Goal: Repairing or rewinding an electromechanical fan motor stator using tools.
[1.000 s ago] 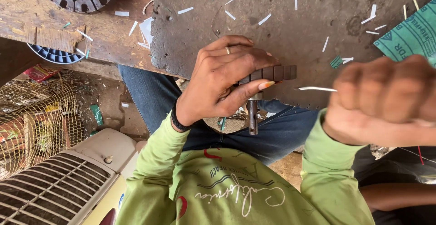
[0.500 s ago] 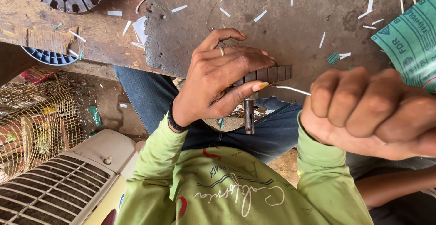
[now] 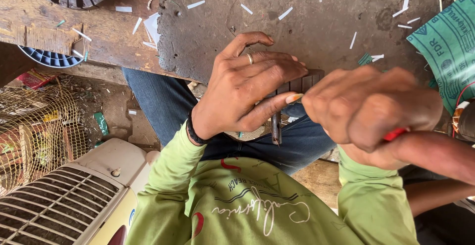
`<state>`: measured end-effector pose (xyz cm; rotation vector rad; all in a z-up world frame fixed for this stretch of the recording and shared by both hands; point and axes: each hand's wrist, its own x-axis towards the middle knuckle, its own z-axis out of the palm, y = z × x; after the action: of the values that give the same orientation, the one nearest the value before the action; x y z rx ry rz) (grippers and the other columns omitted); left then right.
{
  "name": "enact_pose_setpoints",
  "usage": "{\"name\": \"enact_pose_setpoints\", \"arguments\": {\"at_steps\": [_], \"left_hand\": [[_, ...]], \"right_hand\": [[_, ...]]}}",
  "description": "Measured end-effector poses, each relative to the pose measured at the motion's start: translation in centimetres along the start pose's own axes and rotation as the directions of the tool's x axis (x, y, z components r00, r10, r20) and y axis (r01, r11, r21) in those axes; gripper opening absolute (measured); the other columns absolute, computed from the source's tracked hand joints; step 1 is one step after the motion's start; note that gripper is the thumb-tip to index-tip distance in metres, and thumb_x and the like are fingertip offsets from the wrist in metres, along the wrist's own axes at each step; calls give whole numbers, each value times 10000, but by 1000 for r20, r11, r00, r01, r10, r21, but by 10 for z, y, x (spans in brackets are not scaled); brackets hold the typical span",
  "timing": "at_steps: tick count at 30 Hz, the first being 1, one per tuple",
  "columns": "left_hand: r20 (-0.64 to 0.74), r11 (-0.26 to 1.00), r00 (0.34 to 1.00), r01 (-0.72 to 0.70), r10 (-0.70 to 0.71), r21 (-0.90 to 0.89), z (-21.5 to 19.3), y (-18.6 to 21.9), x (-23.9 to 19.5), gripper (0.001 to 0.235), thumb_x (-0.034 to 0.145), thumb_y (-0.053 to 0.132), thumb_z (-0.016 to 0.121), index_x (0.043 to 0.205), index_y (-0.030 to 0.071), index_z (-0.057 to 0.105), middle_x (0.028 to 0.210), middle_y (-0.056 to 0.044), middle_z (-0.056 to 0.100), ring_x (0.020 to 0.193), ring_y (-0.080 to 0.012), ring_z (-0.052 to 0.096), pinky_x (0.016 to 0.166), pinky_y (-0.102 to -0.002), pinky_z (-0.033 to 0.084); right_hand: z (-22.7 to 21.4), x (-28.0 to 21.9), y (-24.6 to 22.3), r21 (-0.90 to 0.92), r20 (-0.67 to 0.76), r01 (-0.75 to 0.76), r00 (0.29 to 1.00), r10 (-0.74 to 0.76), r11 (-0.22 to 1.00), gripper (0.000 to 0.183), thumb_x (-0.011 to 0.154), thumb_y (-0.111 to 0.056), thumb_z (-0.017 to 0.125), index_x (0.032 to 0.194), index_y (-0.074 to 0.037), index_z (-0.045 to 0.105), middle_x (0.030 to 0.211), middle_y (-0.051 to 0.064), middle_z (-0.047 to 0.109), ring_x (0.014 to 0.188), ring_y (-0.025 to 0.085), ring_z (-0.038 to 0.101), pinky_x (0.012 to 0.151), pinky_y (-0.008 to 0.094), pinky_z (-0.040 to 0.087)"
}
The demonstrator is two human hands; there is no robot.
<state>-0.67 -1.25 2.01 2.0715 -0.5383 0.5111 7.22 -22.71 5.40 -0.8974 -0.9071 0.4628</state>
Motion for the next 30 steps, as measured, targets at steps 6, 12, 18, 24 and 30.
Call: {"name": "enact_pose_setpoints", "arguments": {"at_steps": [6,12,18,24,30], "left_hand": [[-26,1000,1000,-5,6,28,2,-4,-1,287,1045,304,691,1180,51,704,1183,-105,738,1182,-256,691,1149,-471,464],[0,1000,1000,-17,17,8,3,-1,0,278,1042,289,677,1183,50,697,1177,-83,745,1209,-244,698,1163,-486,454],[-8,1000,1000,-26,26,16,4,-1,0,270,1061,289,681,1187,51,693,1189,-85,742,1211,-248,694,1156,-478,464],[-21,1000,1000,-12,12,-18,1,-3,-3,260,1062,284,692,1191,58,696,1180,-70,745,1215,-243,700,1112,-442,464],[-32,1000,999,-17,17,-19,3,-3,-2,261,1070,280,684,1199,53,697,1181,-74,745,1210,-249,700,1107,-445,467]], "right_hand": [[9,18,-4,-144,32,-124,991,130,982,713,969,-725,375,576,-130,347,435,-13,381,359,123,299,349,329,259],[1,62,-31,-263,538,-157,795,279,952,424,1132,-184,485,720,-84,460,574,23,502,493,152,522,463,346,415],[-3,54,-50,-199,485,-297,799,357,934,256,1067,-197,633,864,-126,495,714,-8,517,593,123,460,548,307,359],[10,21,-47,-114,106,-160,979,172,981,442,1023,-414,557,678,-181,407,524,-63,383,433,82,304,456,292,277],[-9,-22,-28,-34,-32,-52,998,51,998,543,958,-626,531,621,-207,453,459,-70,452,368,95,373,391,335,321]]}}
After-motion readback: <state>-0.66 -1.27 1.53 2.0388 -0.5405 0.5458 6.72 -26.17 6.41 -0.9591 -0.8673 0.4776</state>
